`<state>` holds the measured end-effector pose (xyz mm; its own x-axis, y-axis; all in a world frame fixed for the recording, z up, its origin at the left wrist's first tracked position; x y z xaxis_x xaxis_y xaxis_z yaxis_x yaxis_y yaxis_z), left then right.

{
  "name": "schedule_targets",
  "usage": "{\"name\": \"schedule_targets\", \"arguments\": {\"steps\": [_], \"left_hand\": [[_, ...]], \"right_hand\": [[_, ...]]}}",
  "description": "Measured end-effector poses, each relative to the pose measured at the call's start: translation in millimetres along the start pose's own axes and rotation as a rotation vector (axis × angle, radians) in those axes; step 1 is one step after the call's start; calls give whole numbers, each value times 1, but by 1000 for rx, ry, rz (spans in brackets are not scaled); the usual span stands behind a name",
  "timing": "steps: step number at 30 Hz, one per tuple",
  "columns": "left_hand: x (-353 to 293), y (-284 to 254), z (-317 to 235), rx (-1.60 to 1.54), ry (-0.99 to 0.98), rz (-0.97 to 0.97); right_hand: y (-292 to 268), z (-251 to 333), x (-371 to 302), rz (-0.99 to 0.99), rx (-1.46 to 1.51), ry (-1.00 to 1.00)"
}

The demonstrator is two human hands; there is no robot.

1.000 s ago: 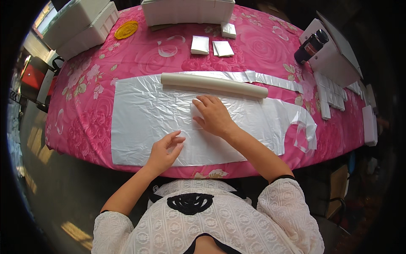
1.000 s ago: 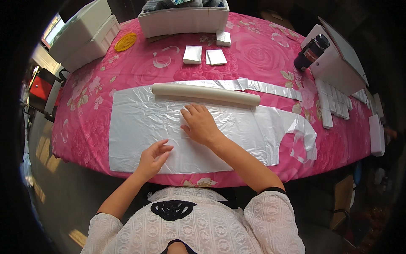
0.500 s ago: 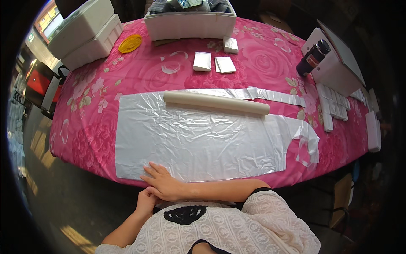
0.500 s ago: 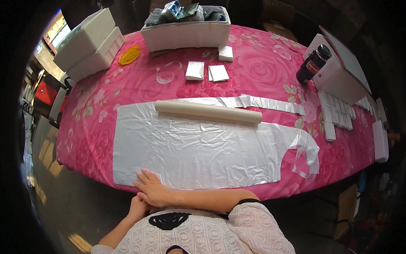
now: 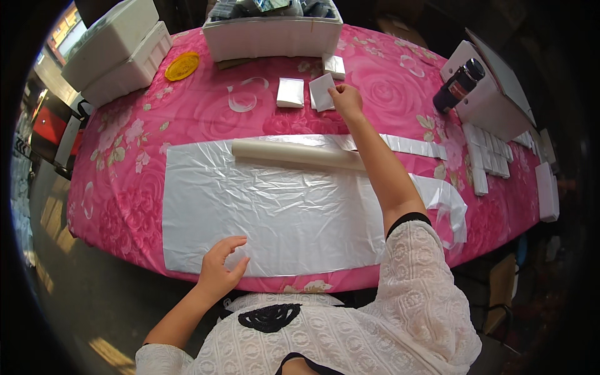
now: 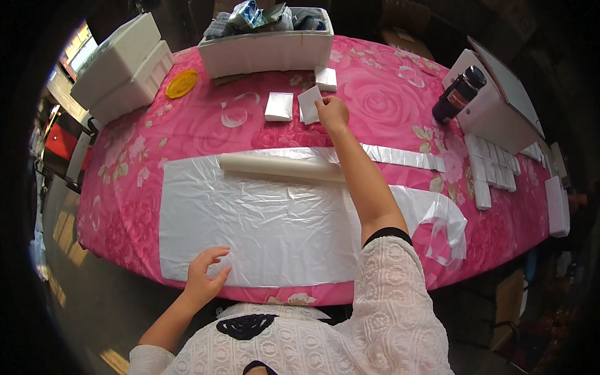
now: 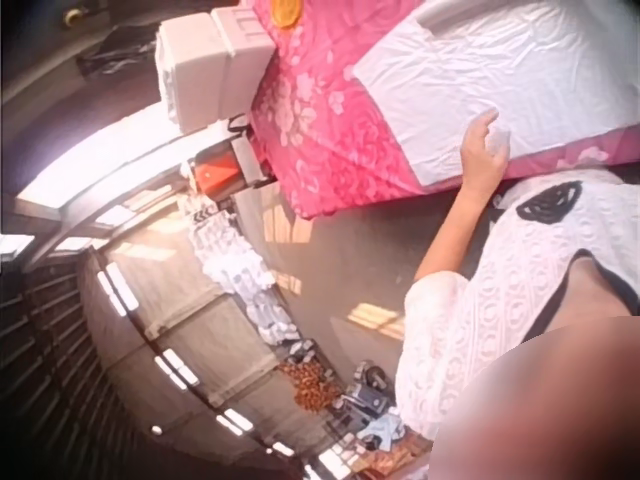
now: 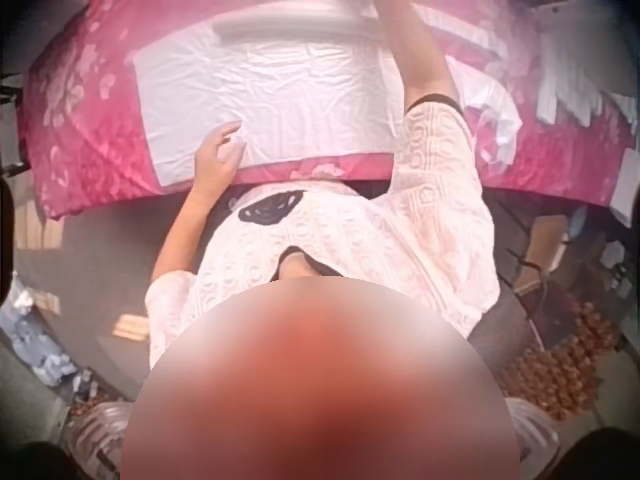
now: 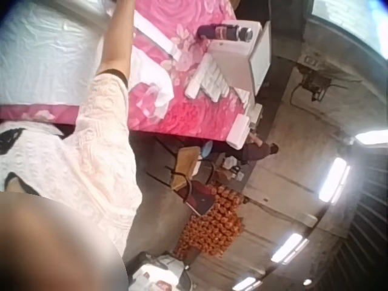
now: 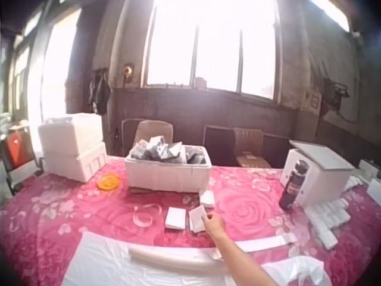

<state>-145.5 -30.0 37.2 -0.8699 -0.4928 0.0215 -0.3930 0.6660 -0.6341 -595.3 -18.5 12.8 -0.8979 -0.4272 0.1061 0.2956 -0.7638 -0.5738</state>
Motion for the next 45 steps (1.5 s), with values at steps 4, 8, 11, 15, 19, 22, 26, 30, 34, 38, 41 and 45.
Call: {"name": "schedule_targets", "arguments": {"steps": [4,8,11,15,19,22,26,30,34,38,41,45], "left_hand": [[8,5,-1,268,144,-41],[-2,-4,10,431,206,-67],[-32,-14,19,432,232,-79],[-105,-18,40,370,298,8],[-194,-22,110,164,-266,-12],[-263,5,205,291,-613,213],[-263,35,246,460,-543,292],[-217,60,220,417,-634,347],[-201,86,227,413,-677,391],[-186,95,239,425,-691,461],[-187,91,244,429,-734,498],[-174,85,252,459,-743,550]], "right_hand": [[5,-10,5,-128,-334,49],[-20,11,-49,-175,-177,-402],[-60,31,-163,-35,111,-584],[-112,5,-349,433,274,-579],[-153,-122,-479,216,234,226],[-156,-231,-552,182,-117,502],[-98,-279,-601,514,175,748],[-72,-285,-626,712,140,920],[-95,-290,-629,679,-3,1016],[-121,-275,-642,607,-65,1142],[-128,-265,-642,598,-92,1209],[-115,-256,-656,558,-70,1292]]}}
Point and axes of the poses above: each hand's wrist, its own x-axis towards the middle knuckle, its own y-axis out of the palm, z = x × y, the point moved 7 cm from there along x, towards the middle knuckle, and after that the axes turned 7 degrees about x, right-handed, at the moved point
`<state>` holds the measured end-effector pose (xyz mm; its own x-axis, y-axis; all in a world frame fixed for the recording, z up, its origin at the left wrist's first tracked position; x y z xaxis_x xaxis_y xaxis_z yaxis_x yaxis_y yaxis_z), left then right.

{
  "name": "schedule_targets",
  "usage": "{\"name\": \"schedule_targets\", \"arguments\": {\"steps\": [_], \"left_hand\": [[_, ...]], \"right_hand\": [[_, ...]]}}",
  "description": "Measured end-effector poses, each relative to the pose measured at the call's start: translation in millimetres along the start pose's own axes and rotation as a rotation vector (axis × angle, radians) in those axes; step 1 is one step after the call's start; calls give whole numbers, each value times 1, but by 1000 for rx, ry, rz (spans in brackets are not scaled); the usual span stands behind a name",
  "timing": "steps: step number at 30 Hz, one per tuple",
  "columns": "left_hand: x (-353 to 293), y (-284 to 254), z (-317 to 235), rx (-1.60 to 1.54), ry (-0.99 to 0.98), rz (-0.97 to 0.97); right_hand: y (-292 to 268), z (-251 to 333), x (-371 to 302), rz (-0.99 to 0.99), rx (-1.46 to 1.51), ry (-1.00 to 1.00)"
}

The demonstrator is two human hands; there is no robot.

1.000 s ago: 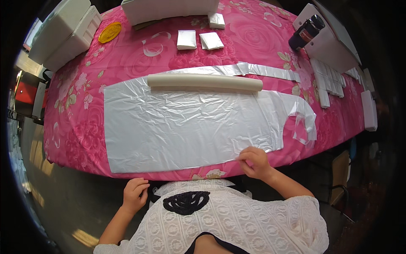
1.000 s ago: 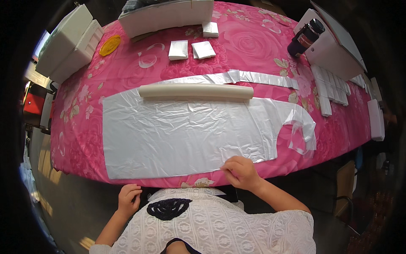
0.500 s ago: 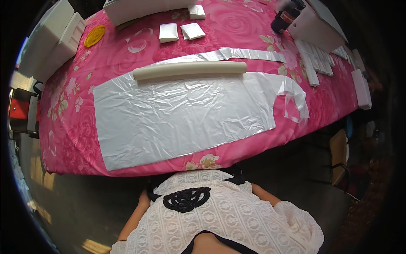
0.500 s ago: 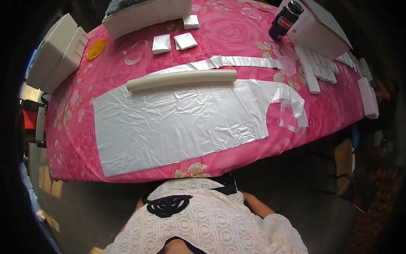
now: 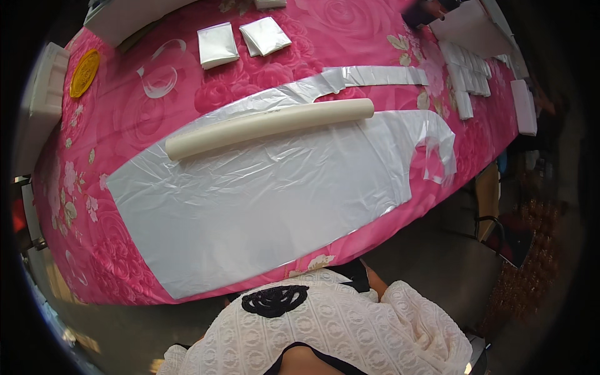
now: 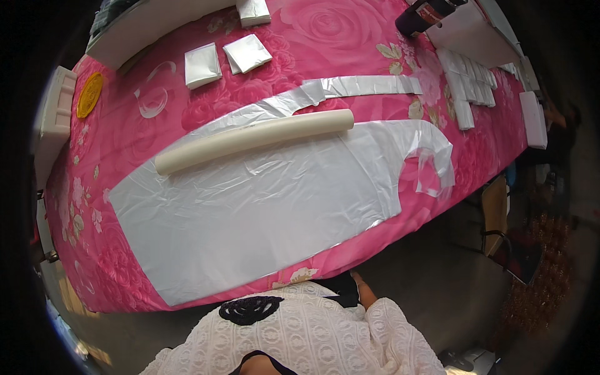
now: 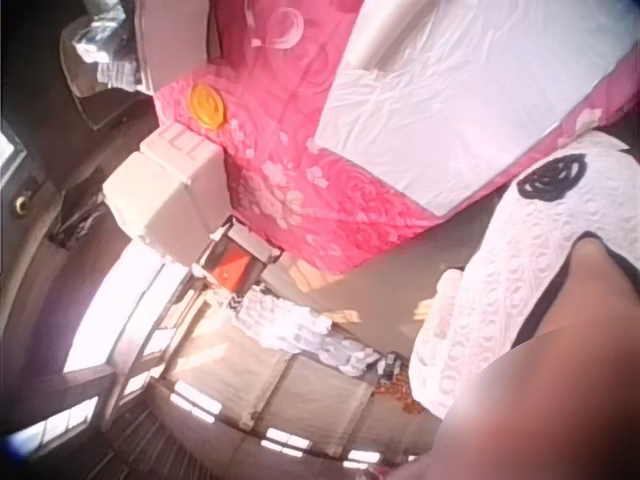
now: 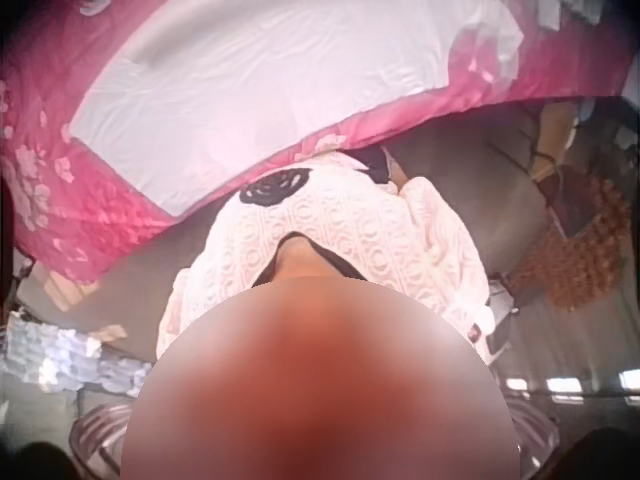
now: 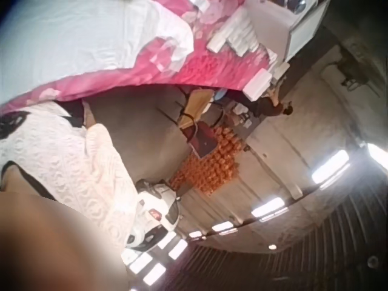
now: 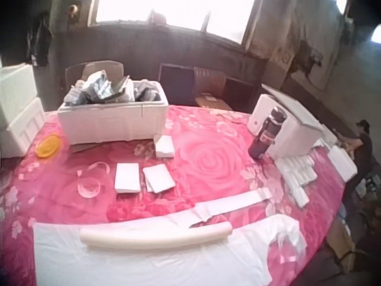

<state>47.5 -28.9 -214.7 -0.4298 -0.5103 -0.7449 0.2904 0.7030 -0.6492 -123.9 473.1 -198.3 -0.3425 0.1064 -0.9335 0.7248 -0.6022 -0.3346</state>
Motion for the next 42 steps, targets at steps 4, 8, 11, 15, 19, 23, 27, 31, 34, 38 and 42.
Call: {"name": "schedule_targets", "arguments": {"steps": [4,8,11,15,19,23,27,31,34,38,42], "left_hand": [[8,-3,-9,26,1,4],[6,-4,-14,38,-14,-18],[-3,1,-16,36,-32,-39],[-16,8,-12,38,-58,-55],[-29,18,-7,43,-78,-59],[-46,20,5,116,-81,-9],[-61,-24,6,455,32,179],[-84,-91,-39,223,438,186],[-111,-139,-81,-327,567,309],[-120,-245,-82,-273,585,-864],[-59,-275,-46,78,222,-1183]], "right_hand": [[14,12,26,3,9,-6],[25,22,63,-7,-9,-30],[29,20,77,27,-63,-31],[20,25,76,-58,-6,-124],[15,26,82,-55,-67,-141],[18,35,95,-82,-128,-169],[20,39,105,-118,-210,-183],[-5,86,60,-91,-790,-320],[-29,136,-1,-81,-1094,-386],[-41,215,-103,180,-821,-725],[-25,273,-154,282,-415,-951]]}}
Point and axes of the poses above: each hand's wrist, its own x-axis towards the middle knuckle, its own y-axis out of the palm, z = x × y, the point moved 7 cm from there along x, towards the middle knuckle, and after that the axes turned 7 degrees about x, right-handed, at the moved point
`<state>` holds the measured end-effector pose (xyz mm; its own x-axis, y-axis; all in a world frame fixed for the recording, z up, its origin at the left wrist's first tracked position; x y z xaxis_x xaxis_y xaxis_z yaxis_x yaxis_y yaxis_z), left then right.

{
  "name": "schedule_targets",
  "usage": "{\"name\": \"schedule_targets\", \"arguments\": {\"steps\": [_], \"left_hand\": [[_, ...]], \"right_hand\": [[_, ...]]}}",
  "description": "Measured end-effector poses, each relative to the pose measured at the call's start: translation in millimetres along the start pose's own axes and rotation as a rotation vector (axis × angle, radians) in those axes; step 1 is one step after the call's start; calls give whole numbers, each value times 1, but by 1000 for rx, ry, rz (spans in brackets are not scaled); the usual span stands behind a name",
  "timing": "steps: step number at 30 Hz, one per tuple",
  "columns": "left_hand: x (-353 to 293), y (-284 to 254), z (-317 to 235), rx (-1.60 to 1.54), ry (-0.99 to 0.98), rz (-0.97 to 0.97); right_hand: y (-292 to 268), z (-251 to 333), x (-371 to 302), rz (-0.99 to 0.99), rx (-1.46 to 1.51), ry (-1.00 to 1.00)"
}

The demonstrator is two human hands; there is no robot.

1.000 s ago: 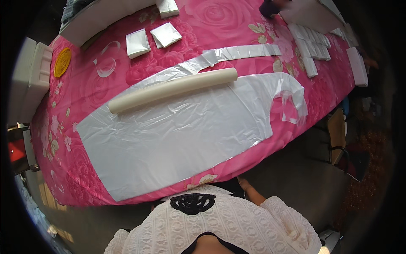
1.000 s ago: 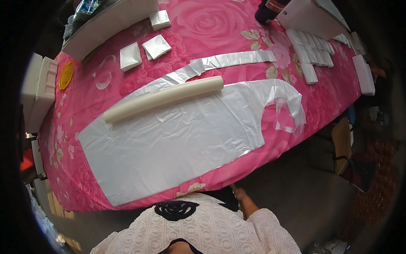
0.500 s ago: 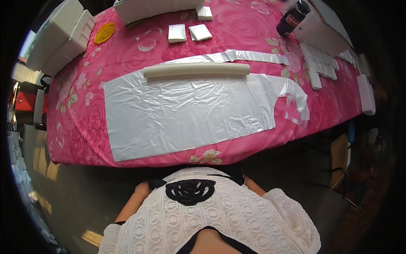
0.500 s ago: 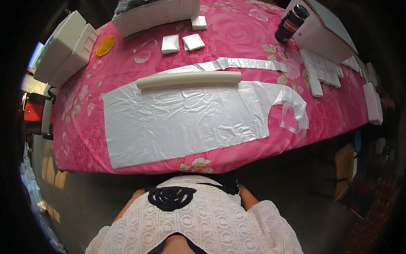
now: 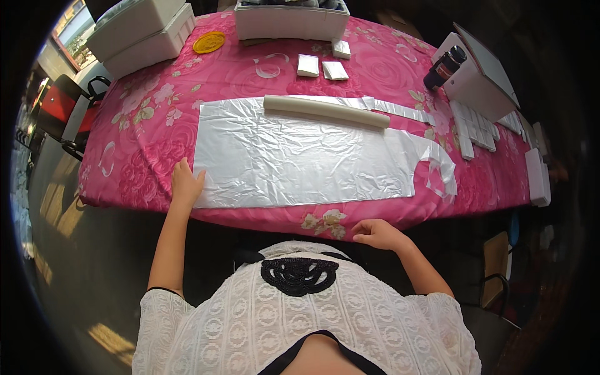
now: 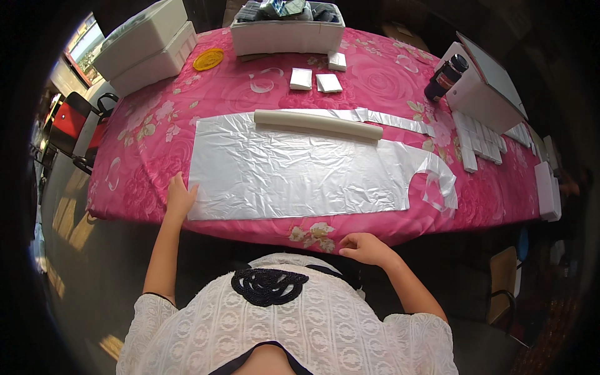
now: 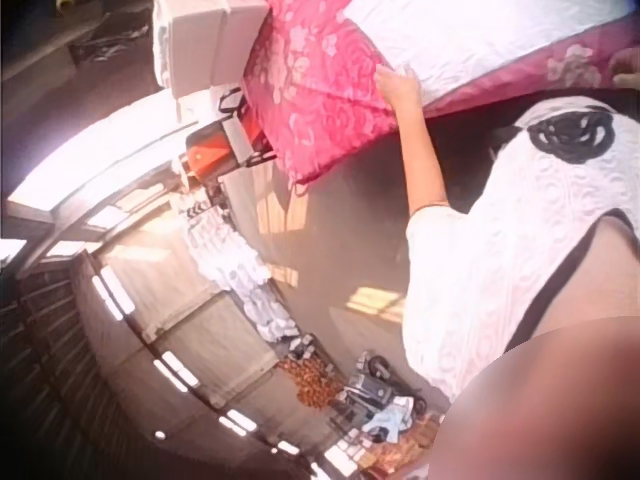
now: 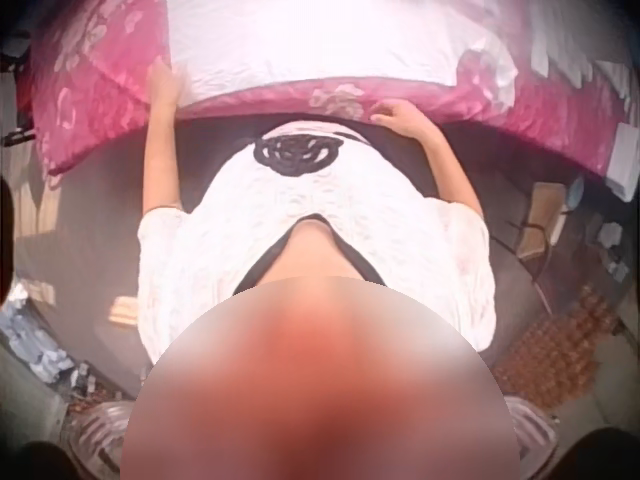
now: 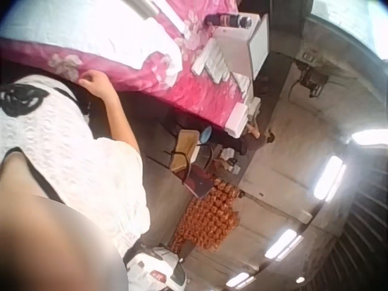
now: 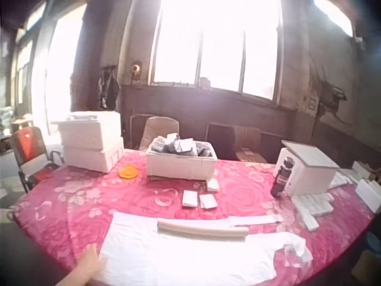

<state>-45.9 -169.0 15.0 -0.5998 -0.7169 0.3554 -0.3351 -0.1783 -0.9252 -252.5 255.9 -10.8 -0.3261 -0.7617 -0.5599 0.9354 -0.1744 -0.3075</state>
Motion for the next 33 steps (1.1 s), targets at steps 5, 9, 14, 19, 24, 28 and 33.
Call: {"name": "schedule_targets", "arguments": {"steps": [5,9,14,19,24,28,33], "left_hand": [[36,49,36,-107,-328,346],[52,64,41,-216,-343,508],[71,83,35,-300,-216,385],[97,70,22,-361,-216,217],[98,77,38,-198,-174,129],[88,76,38,-266,-207,181],[80,72,47,-252,-264,171]], "right_hand": [[22,19,18,-81,169,-144],[26,37,18,-152,123,-202],[7,65,20,-615,-361,-565],[17,52,61,-678,-647,-483],[12,59,90,-636,-721,-427],[12,61,92,-596,-693,-429],[-22,82,96,-573,-622,-574]]}}
Point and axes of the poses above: each hand's wrist, its own x-axis towards the middle knuckle, its own y-axis out of the palm, z = x × y, the point moved 7 cm from there along x, towards the middle knuckle, and after that the axes turned 7 degrees about x, right-handed, at the moved point
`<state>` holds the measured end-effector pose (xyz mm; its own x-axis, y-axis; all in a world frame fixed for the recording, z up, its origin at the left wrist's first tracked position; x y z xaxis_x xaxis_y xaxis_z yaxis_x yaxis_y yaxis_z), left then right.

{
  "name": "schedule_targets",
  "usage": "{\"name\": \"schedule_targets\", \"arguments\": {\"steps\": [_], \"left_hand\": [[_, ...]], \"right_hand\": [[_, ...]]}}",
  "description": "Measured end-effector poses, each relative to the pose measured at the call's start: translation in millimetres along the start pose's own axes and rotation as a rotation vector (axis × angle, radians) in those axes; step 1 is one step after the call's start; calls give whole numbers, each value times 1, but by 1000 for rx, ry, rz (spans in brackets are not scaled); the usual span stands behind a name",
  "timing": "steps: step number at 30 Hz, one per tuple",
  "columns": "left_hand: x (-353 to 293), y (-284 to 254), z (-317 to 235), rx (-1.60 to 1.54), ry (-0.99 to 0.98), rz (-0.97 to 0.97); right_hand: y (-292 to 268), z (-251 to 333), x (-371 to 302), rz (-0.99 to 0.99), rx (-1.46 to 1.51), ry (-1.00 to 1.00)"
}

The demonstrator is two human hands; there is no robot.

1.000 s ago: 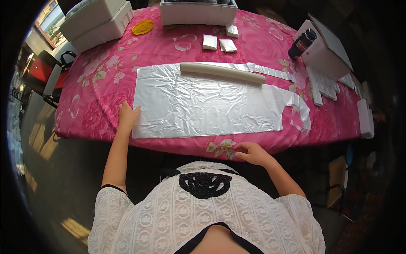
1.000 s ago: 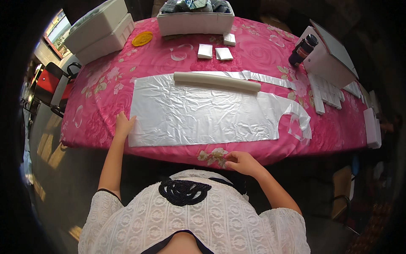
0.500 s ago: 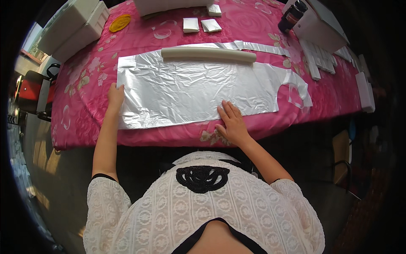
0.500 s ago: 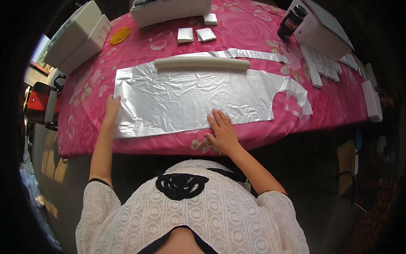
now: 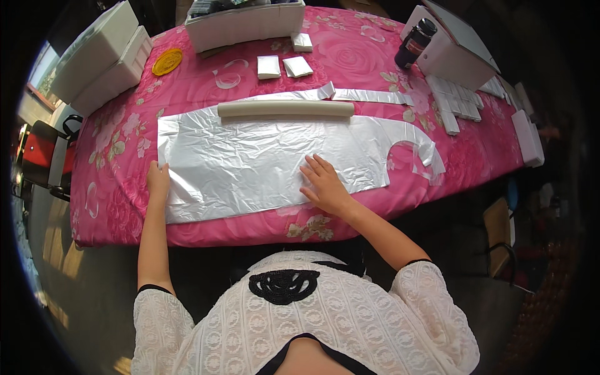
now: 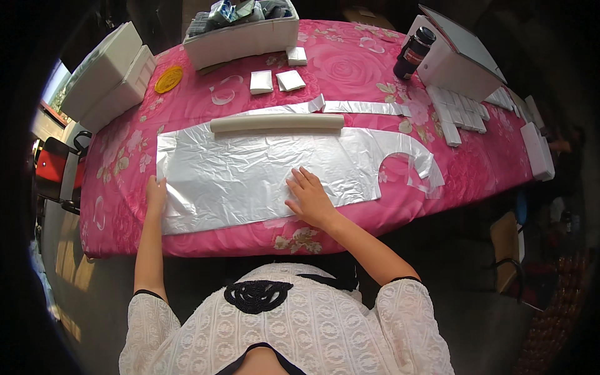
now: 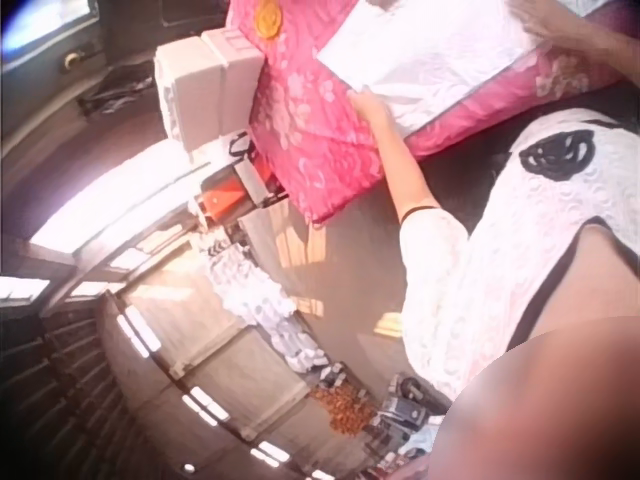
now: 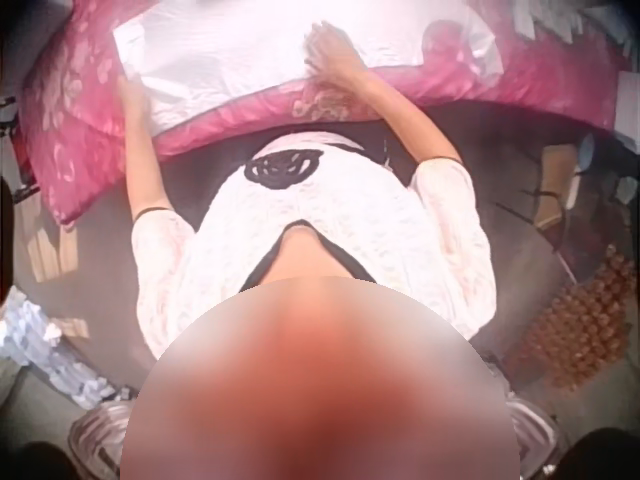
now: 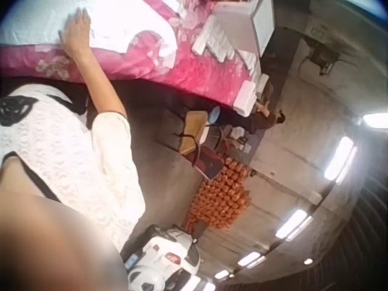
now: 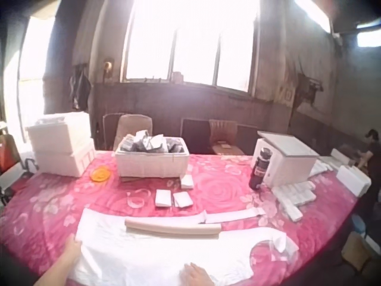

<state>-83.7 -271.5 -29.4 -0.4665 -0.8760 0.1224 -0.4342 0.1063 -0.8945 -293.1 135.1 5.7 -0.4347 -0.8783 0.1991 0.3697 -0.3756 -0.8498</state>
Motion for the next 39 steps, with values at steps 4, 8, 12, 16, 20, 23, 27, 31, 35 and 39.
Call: {"name": "schedule_targets", "arguments": {"steps": [4,8,12,16,20,23,27,31,35,39], "left_hand": [[-14,-16,-23,223,74,-17],[-31,-15,-58,320,301,-120],[-28,20,-76,204,390,48],[-29,36,-72,311,325,36],[-32,35,-76,339,327,17],[-32,34,-80,335,339,12],[-33,32,-76,343,349,0],[-31,32,-78,341,377,-12],[-31,32,-72,352,394,-27],[-29,32,-75,337,412,-35]], "right_hand": [[-60,-49,72,-284,18,-53],[-89,-113,154,-282,-85,156],[-71,-137,206,-20,-345,58],[-48,-152,221,440,-442,272],[-45,-165,211,638,-247,340],[-63,-189,206,617,-139,247],[-110,-243,175,619,-41,351],[-152,-299,137,603,-288,406],[-190,-346,104,500,-549,521],[-231,-406,60,217,-749,692]]}}
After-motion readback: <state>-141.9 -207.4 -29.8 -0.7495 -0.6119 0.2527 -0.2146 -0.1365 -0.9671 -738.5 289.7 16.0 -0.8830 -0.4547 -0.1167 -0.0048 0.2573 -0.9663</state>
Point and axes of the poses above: each hand's wrist, its own x-axis towards the middle knuckle, its own y-axis out of the palm, z = x × y, the point moved 7 cm from there along x, towards the middle knuckle, and after that the axes turned 7 degrees about x, right-handed, at the moved point
